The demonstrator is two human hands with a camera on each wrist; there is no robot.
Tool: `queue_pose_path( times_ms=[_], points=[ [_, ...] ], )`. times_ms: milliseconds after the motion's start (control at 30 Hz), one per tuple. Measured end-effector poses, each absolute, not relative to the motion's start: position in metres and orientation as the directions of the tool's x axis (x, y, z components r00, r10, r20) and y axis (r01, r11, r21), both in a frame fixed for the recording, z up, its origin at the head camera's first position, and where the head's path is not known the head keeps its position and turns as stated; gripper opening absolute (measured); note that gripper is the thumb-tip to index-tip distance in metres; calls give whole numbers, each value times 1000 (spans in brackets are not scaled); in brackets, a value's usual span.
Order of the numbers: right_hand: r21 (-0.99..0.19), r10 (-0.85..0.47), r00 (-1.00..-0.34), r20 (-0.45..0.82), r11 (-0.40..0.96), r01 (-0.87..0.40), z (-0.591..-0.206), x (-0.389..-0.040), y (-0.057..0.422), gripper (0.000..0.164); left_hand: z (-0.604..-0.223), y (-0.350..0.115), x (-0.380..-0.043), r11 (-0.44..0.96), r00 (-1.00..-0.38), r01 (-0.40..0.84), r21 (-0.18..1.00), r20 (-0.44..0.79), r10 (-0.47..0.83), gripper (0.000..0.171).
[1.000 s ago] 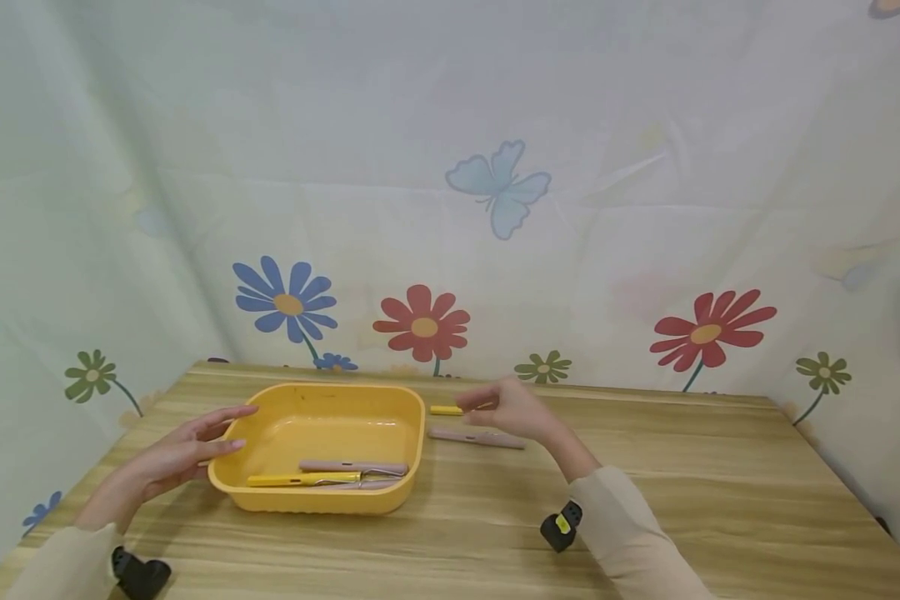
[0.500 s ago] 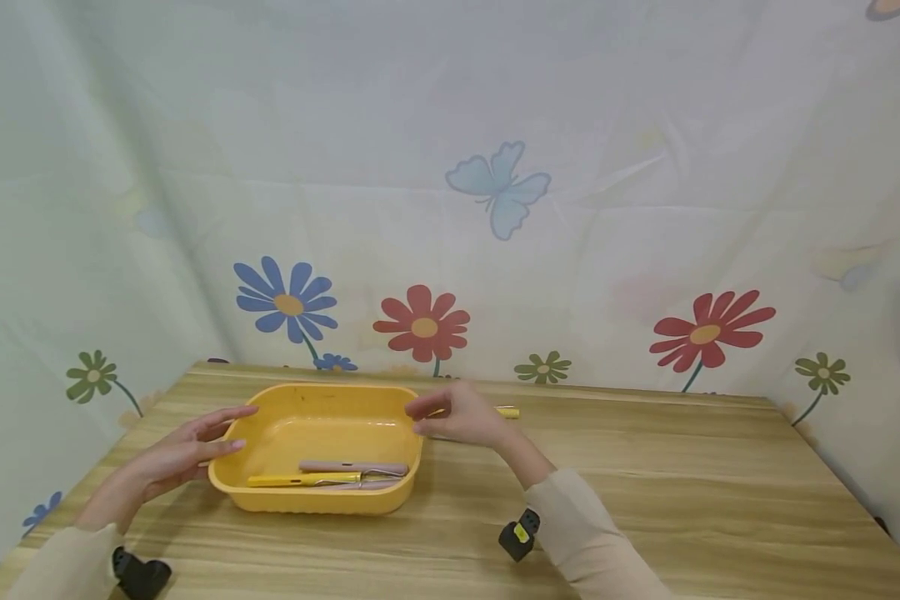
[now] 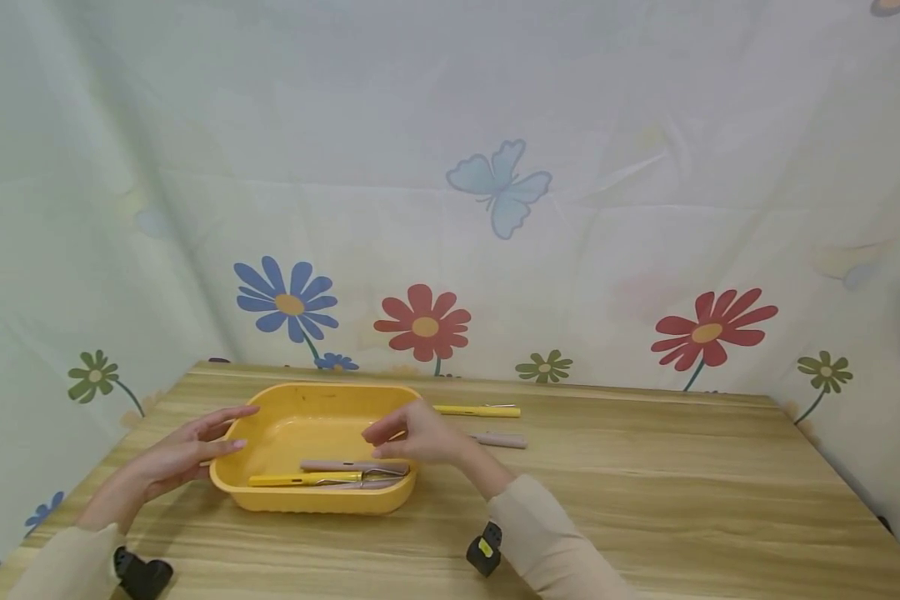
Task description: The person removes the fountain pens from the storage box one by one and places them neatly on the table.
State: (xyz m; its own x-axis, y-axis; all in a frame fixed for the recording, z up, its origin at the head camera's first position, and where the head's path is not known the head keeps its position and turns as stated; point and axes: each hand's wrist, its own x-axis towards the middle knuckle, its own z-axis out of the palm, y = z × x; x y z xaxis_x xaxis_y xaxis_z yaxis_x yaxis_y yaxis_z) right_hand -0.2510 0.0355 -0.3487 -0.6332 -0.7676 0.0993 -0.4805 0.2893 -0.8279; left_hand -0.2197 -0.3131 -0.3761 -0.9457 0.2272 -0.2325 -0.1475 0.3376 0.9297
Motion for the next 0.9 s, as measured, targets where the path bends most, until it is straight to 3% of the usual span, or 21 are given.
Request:
queue_pose_path(
  times_ms=[333,733,900],
  points=[
    [-779,-791,-609,51,351,-520,-354,-252,19,28,-377,-314,-219,342,-945,-147,928,-234,228,67],
    [-640,-843,-536,28,397,-658,-357,-253,7,27,-378,-313,-220,339,-946,-142,930,-229,230,65],
    [-586,-845,-535,-5,437,-683,-358,-253,4,26,-378,-313,-220,339,-946,-147,929,-232,225,66]
  ],
)
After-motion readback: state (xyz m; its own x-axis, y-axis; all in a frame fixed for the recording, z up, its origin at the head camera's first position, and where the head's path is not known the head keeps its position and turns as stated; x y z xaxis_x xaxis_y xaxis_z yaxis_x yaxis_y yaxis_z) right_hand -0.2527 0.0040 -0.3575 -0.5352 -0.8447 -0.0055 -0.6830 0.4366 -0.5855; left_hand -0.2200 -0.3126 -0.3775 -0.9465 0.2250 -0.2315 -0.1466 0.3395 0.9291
